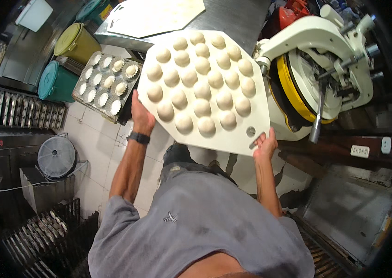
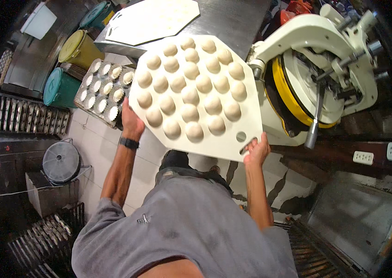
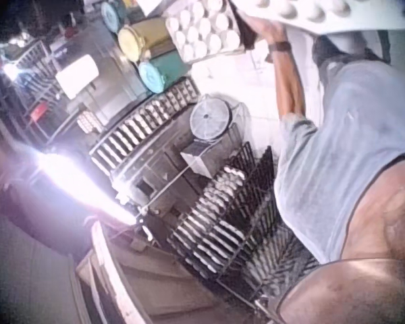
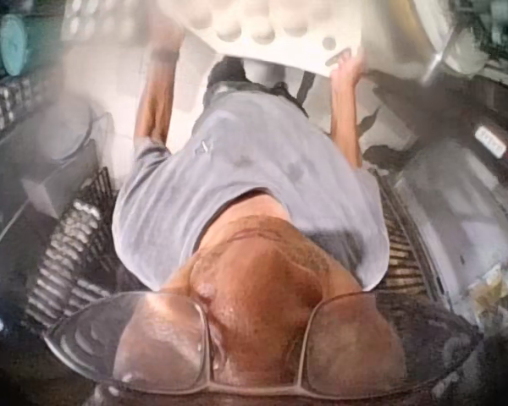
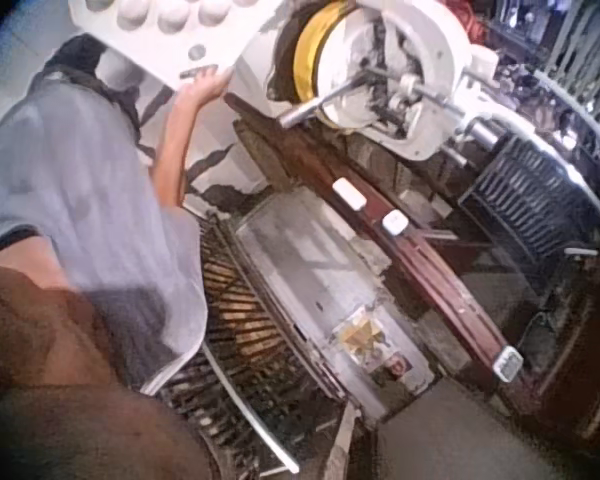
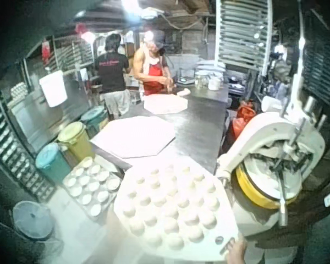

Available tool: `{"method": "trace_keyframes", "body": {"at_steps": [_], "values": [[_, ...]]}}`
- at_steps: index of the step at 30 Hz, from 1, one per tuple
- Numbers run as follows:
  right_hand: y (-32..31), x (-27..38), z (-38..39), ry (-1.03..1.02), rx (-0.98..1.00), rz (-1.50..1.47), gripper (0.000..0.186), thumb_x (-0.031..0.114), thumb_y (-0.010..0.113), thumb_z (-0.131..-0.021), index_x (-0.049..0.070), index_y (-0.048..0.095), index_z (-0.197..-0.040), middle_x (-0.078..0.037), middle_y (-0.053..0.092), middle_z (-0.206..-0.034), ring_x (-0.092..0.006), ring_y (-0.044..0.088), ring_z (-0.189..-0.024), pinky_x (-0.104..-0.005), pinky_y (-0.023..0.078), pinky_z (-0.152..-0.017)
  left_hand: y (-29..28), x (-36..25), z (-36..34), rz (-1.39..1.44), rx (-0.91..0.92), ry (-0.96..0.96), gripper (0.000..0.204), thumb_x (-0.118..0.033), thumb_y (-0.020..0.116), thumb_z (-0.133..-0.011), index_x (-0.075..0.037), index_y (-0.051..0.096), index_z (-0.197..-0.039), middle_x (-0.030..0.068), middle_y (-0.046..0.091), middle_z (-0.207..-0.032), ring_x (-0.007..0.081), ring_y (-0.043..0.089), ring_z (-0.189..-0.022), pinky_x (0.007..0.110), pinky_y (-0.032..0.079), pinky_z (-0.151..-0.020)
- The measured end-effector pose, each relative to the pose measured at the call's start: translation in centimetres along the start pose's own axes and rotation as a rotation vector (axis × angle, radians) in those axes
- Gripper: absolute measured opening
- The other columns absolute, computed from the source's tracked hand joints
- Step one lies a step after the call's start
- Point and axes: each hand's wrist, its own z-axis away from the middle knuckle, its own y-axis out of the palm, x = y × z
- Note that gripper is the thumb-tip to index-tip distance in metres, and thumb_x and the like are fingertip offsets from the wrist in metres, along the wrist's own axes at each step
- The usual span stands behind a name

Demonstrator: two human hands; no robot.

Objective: The person places portions of dough onto a tray by hand, uses a mechanical dough divider to shape the dough, and transfers the shaped dough pieces into individual paper liners on a baking sheet before sliding the sheet onto a cooling rack.

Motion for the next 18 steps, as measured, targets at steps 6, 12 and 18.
{"method": "trace_keyframes", "body": {"at_steps": [6, 12, 18], "values": [[16.6, -4.2, -5.0, 0.046, 0.110, -0.052, 0.024, 0.031, 0.047, -0.104, 0.008, 0.051, -0.101, 0.000, 0.040, -0.070, -0.0133, 0.037, -0.061, -0.0316, 0.035, -0.055, -5.7, -2.2, -13.3, -0.062, 0.056, -0.044, 0.057, -0.041, 0.029, -0.109, -0.001, 0.034, -0.149, 0.0150, 0.044, -0.151, 0.0311, 0.047, -0.136, 0.048, 0.038, -0.115], [25.3, -10.0, -6.6, -0.078, 0.061, -0.053, 0.017, 0.018, 0.041, -0.104, 0.004, 0.051, -0.103, -0.004, 0.051, -0.072, -0.0180, 0.052, -0.060, -0.0358, 0.047, -0.057, -3.5, -0.8, -14.8, -0.352, -0.080, -0.439, 0.054, -0.043, 0.047, -0.105, -0.002, 0.044, -0.139, 0.0130, 0.060, -0.130, 0.0254, 0.064, -0.110, 0.040, 0.059, -0.081], [29.3, -7.8, 1.7, -0.007, 0.900, 0.963, 0.023, 0.017, 0.054, -0.099, 0.001, 0.069, -0.095, -0.007, 0.070, -0.089, -0.0118, 0.063, -0.075, -0.0276, 0.051, -0.068, -10.0, -7.4, -19.8, -0.590, -0.210, -0.074, 0.034, -0.033, 0.056, -0.102, -0.006, 0.055, -0.121, 0.0046, 0.064, -0.106, 0.0139, 0.064, -0.085, 0.032, 0.055, -0.068]]}}
